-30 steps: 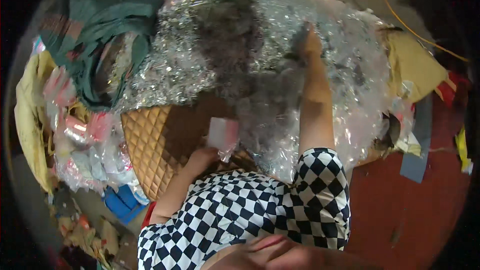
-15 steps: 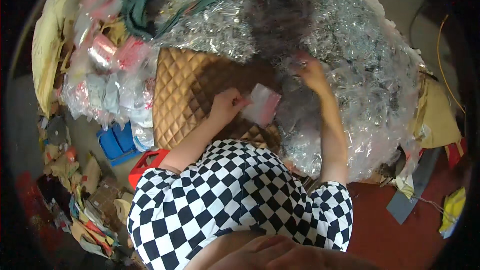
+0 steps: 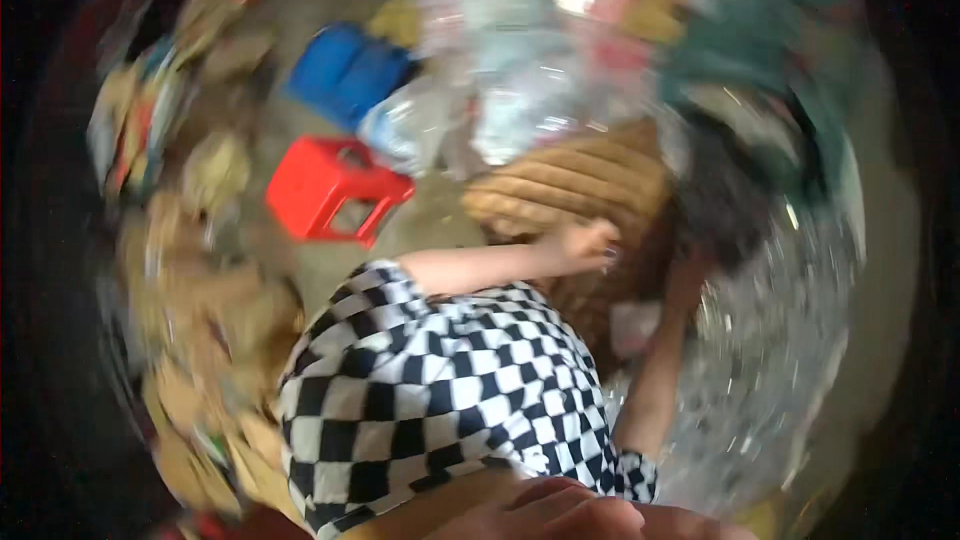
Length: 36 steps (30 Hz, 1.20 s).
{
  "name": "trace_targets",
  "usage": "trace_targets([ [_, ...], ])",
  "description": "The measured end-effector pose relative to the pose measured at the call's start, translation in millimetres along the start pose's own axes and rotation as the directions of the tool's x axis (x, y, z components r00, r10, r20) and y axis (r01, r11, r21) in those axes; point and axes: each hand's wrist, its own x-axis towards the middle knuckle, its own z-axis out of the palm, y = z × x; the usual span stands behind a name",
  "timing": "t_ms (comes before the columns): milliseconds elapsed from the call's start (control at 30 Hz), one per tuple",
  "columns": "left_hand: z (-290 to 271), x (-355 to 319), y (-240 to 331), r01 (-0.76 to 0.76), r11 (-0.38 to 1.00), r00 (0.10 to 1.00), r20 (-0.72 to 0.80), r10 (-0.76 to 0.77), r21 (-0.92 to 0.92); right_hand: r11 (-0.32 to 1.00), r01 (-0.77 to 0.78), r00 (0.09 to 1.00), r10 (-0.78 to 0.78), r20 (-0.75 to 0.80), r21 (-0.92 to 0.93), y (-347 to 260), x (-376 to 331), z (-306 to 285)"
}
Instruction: The person packages small metal pieces into plastic bags by hand, seals the bags, and inserts items into a quilted pouch.
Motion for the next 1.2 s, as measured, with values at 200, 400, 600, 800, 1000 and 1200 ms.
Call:
trace_targets([
  [200,-49,-15,-16,-0.298,0.787,0.833,-0.256,0.491,0.54,0.98,0.186,0.982,-0.185,0.028,-0.069,-11,6,-2],
  [400,-78,-48,-33,-0.157,0.876,0.922,-0.252,0.296,0.456,0.686,0.023,1.0,-0.032,-0.002,0.727,32,25,12],
  [600,-94,-54,-22,0.09,0.955,0.994,0.031,-0.103,0.282,-0.773,-0.145,0.988,-0.075,0.139,0.617,80,-17,-4],
  [800,-59,-27,-39,-0.217,0.963,0.966,-0.106,0.235,0.161,-0.87,-0.275,0.96,-0.23,0.157,0.41,-3,-21,-38],
  [1000,-44,0,-27,-0.32,0.924,0.934,-0.094,0.345,0.21,-0.798,-0.203,0.916,0.051,0.398,0.568,-71,-65,-72],
  [1200,-54,22,-44,-0.297,0.942,0.954,0.093,0.286,0.156,-0.702,-0.118,0.734,0.415,0.538,0.702,-60,-56,-68],
])
